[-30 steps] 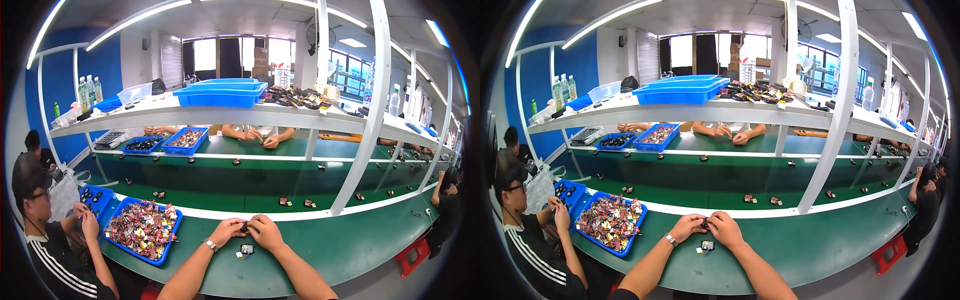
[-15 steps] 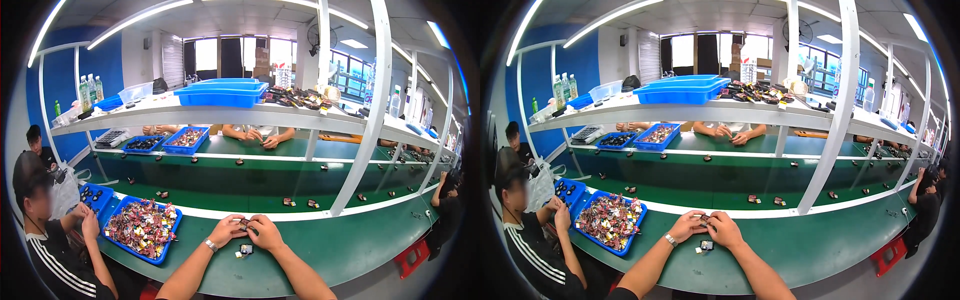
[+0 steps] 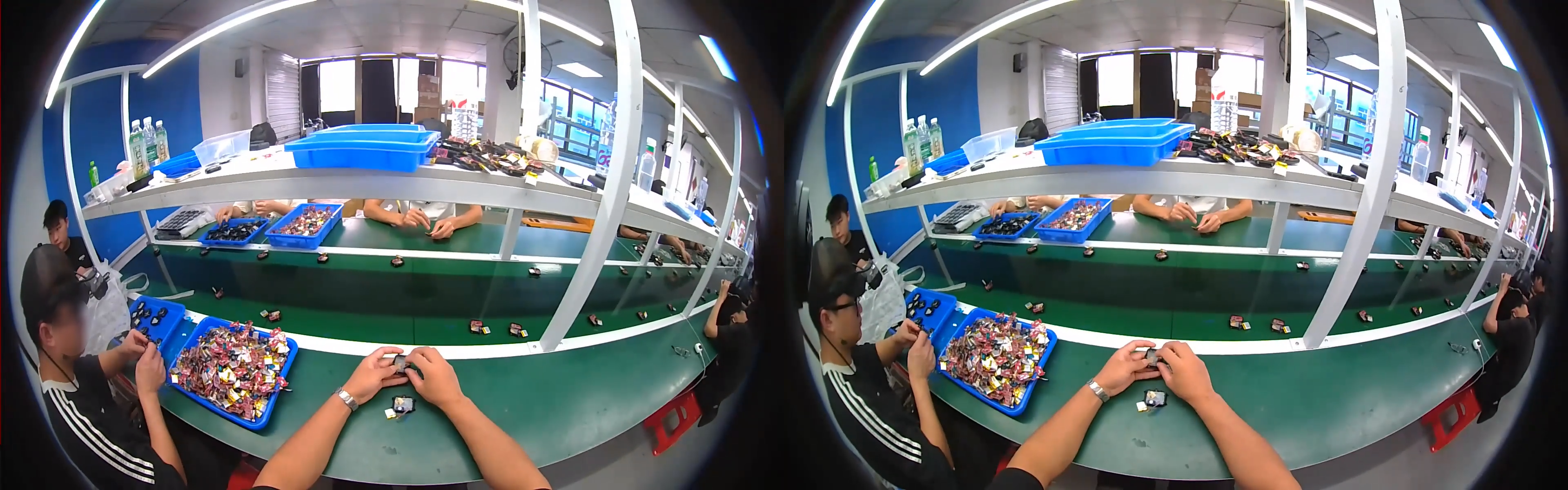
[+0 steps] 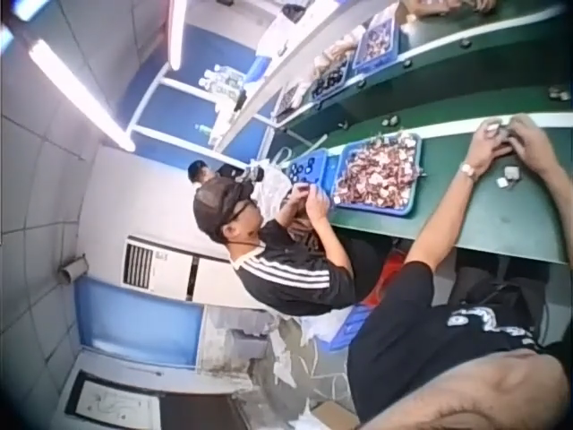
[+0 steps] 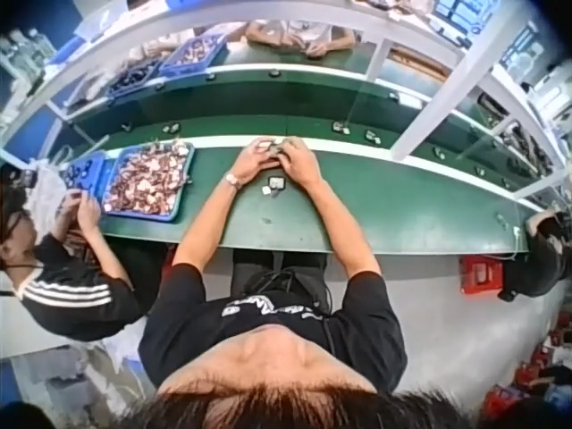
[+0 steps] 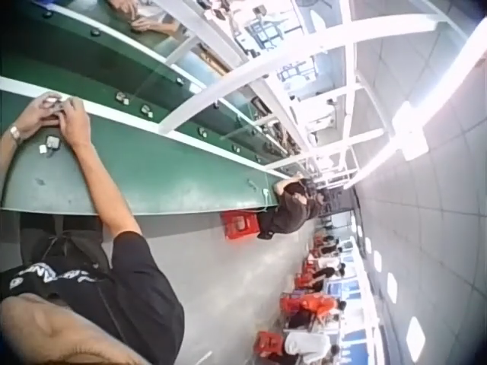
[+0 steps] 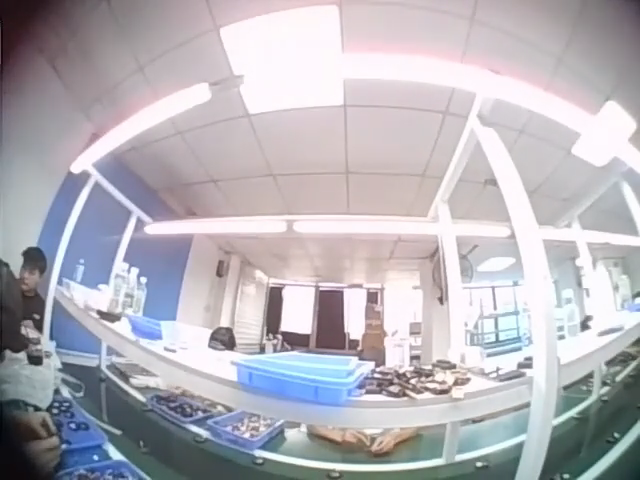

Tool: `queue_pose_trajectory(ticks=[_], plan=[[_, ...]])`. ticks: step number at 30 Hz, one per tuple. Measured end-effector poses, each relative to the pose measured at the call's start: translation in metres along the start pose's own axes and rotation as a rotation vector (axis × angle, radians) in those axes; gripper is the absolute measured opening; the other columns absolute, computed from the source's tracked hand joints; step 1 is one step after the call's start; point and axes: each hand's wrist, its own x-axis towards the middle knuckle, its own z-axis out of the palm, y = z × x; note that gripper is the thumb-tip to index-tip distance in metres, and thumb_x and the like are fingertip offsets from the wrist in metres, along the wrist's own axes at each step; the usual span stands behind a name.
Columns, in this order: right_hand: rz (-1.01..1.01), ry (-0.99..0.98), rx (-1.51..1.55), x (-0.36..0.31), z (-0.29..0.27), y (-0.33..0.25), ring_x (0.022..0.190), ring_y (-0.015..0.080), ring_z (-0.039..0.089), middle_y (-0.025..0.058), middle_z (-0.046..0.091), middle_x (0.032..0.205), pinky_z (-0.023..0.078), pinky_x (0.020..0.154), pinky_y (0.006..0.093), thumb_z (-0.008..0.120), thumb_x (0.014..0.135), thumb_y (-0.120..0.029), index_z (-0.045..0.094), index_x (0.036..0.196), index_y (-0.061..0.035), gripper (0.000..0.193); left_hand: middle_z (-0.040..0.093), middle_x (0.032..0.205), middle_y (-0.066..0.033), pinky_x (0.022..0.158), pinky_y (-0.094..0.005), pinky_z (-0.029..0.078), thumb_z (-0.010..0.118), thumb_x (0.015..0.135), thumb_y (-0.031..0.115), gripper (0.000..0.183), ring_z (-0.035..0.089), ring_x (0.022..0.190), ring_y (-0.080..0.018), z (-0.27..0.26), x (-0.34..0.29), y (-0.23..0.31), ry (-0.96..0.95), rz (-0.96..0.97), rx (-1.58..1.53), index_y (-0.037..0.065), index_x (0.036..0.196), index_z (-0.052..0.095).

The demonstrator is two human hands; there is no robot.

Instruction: Assembling small electronic circuit board components on an industrial production line.

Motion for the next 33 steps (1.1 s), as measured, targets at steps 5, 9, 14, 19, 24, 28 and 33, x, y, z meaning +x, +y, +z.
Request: queue_pose_trajectory(ticks=[5, 9, 14, 19, 24, 28, 33], plan=[[0.006, -0.043, 0.005, -0.002, 0.004, 0.007, 0.096, 0.0253, 0.06, 0.0057, 0.058, 0.109, 0.054, 0.076, 0.036, 0.072, 0.077, -0.011, 0.068, 0.091, -0.0098, 0.014, 0.058, 0.121, -0.0145, 0.099, -0.0423, 0.051, 0.048, 0.094, -0.003, 0.035, 0.059, 0.113, -0.0245, -0.003, 0.001, -0.002, 0.007, -0.019, 0.026, 0.004, 0.128, 0.041], [-0.01, -0.028, 0.119, -0.001, 0.006, 0.013, 0.106, 0.0268, 0.057, 0.007, 0.058, 0.115, 0.051, 0.086, 0.0371, 0.071, 0.079, -0.01, 0.07, 0.095, -0.0116, 0.016, 0.057, 0.121, -0.0149, 0.102, -0.0422, 0.048, 0.05, 0.091, -0.006, 0.039, 0.058, 0.114, -0.0246, -0.008, 0.002, -0.003, -0.084, 0.008, 0.005, 0.004, 0.127, 0.041], [0.049, -0.042, 0.166, -0.002, 0.007, 0.014, 0.112, 0.0276, 0.054, 0.0089, 0.058, 0.119, 0.047, 0.094, 0.0383, 0.07, 0.079, -0.01, 0.07, 0.092, -0.0093, 0.013, 0.056, 0.123, -0.0148, 0.104, -0.0422, 0.047, 0.05, 0.09, -0.007, 0.04, 0.057, 0.115, -0.0244, -0.005, 0.001, -0.002, -0.135, 0.03, 0.054, 0.004, 0.127, 0.041], [0.049, -0.109, 0.253, -0.002, 0.001, 0.013, 0.116, 0.0276, 0.051, 0.0082, 0.058, 0.121, 0.045, 0.096, 0.0382, 0.069, 0.079, -0.014, 0.068, 0.088, -0.0077, 0.011, 0.057, 0.121, -0.0136, 0.102, -0.0426, 0.048, 0.05, 0.095, 0.0, 0.033, 0.058, 0.113, -0.0236, -0.01, 0.002, -0.005, -0.152, -0.02, 0.001, 0.004, 0.126, 0.041], [0.045, -0.171, 0.327, -0.003, -0.003, 0.02, 0.119, 0.0285, 0.05, 0.0081, 0.057, 0.122, 0.039, 0.103, 0.0407, 0.071, 0.078, -0.013, 0.069, 0.089, -0.0091, 0.012, 0.059, 0.116, -0.0115, 0.1, -0.0432, 0.05, 0.05, 0.097, 0.004, 0.028, 0.06, 0.109, -0.0227, -0.008, 0.002, -0.006, -0.158, -0.04, 0.037, 0.005, 0.123, 0.043], [0.043, -0.182, 0.355, -0.005, -0.001, 0.023, 0.119, 0.0276, 0.049, 0.0074, 0.057, 0.122, 0.041, 0.101, 0.0381, 0.071, 0.08, -0.015, 0.071, 0.09, -0.0099, 0.011, 0.06, 0.114, -0.0115, 0.097, -0.044, 0.051, 0.052, 0.097, 0.006, 0.027, 0.061, 0.107, -0.0226, -0.005, 0.003, -0.007, -0.119, -0.04, 0.03, 0.006, 0.122, 0.044], [0.063, -0.108, 0.318, -0.006, 0.002, 0.02, 0.115, 0.0264, 0.052, 0.0049, 0.06, 0.118, 0.043, 0.098, 0.0377, 0.072, 0.08, -0.016, 0.072, 0.09, -0.0109, 0.011, 0.059, 0.115, -0.0124, 0.098, -0.0446, 0.051, 0.052, 0.097, 0.009, 0.026, 0.061, 0.107, -0.0235, -0.004, 0.002, -0.006, -0.073, -0.024, 0.061, 0.006, 0.122, 0.045]])
